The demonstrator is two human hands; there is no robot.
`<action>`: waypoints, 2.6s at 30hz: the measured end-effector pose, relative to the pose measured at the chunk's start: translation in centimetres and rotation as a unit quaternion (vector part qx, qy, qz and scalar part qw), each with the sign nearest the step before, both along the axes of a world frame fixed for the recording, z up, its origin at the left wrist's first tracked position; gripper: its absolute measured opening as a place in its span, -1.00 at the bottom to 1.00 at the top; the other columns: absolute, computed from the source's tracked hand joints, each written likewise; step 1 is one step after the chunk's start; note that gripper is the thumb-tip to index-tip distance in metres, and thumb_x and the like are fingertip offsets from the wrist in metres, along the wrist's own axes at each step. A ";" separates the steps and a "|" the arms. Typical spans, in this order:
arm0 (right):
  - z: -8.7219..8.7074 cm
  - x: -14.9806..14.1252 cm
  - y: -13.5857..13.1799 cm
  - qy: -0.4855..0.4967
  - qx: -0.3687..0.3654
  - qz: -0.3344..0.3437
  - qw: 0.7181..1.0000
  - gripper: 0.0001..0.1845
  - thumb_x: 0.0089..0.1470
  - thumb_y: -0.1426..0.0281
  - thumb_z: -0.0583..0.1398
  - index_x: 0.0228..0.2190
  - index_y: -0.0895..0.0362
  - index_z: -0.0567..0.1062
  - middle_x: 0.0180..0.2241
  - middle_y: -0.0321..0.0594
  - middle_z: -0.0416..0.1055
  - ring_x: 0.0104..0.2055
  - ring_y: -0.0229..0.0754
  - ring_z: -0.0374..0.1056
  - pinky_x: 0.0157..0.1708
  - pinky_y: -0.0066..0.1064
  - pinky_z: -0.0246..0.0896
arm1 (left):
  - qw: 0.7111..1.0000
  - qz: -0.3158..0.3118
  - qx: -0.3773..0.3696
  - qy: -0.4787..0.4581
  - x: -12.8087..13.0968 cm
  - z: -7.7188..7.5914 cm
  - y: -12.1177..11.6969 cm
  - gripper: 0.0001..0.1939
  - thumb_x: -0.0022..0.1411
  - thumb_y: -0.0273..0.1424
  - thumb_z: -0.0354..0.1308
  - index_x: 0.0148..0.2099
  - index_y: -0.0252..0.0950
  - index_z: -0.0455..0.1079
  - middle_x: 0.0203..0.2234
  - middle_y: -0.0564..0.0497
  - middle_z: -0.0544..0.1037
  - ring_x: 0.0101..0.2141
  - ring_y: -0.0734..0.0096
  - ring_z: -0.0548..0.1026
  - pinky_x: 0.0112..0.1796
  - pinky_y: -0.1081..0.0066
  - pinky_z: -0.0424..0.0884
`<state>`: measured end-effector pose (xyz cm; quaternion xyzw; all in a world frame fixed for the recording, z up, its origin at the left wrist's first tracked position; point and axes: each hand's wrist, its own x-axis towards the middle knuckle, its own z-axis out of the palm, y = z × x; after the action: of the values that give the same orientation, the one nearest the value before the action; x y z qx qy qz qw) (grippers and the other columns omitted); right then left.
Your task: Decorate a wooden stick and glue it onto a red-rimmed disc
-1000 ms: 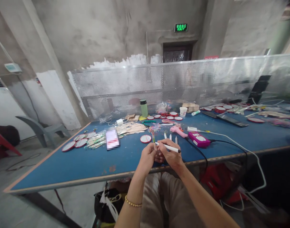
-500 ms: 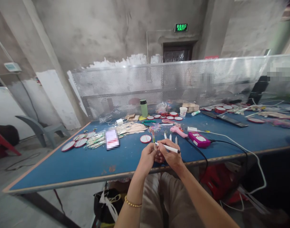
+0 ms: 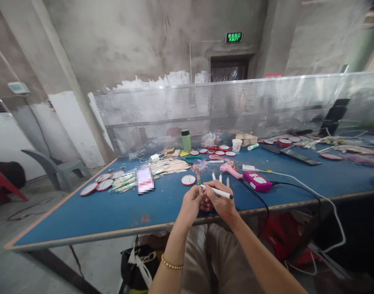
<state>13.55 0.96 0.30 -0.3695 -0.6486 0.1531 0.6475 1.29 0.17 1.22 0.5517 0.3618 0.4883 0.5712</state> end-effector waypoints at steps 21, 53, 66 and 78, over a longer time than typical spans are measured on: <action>0.1 0.1 -0.1 -0.011 0.005 -0.023 1.000 -0.79 0.11 0.32 0.14 -0.43 0.10 0.56 -0.55 -0.28 0.53 -0.60 -0.28 0.39 -0.55 -0.49 0.31 | 1.000 0.003 0.003 -0.007 0.0 -0.2 0.1 -0.68 -0.01 -0.18 0.25 -0.35 -0.28 0.26 -0.63 0.16 0.42 -0.64 0.48 0.44 -0.53 0.43 0.45; 0.0 0.0 0.0 -0.007 0.019 -0.015 1.000 -0.79 0.13 0.33 0.14 -0.42 0.11 0.55 -0.55 -0.28 0.53 -0.59 -0.28 0.41 -0.55 -0.50 0.31 | 1.000 0.011 0.002 0.000 0.1 0.2 -0.2 -0.73 -0.01 -0.22 0.21 -0.36 -0.28 0.25 -0.62 0.15 0.44 -0.64 0.49 0.44 -0.53 0.44 0.45; -0.3 0.0 0.0 0.016 0.004 -0.011 1.000 -0.81 0.13 0.32 0.15 -0.42 0.11 0.53 -0.58 -0.32 0.49 -0.66 -0.31 0.35 -0.61 -0.50 0.28 | 1.000 0.002 -0.002 -0.006 0.0 -0.1 0.0 -0.66 -0.01 -0.16 0.25 -0.32 -0.28 0.29 -0.60 0.13 0.45 -0.63 0.46 0.46 -0.53 0.42 0.46; 0.0 0.0 -0.1 -0.002 0.006 -0.022 1.000 -0.81 0.11 0.32 0.15 -0.44 0.11 0.53 -0.59 -0.31 0.50 -0.65 -0.31 0.37 -0.61 -0.51 0.29 | 1.000 0.009 0.005 -0.006 0.0 -0.1 0.0 -0.71 0.00 -0.21 0.24 -0.34 -0.28 0.27 -0.63 0.15 0.44 -0.64 0.47 0.46 -0.54 0.43 0.46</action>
<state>13.59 0.88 0.32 -0.3806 -0.6427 0.1341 0.6513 1.29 0.13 1.12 0.5481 0.3607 0.4984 0.5667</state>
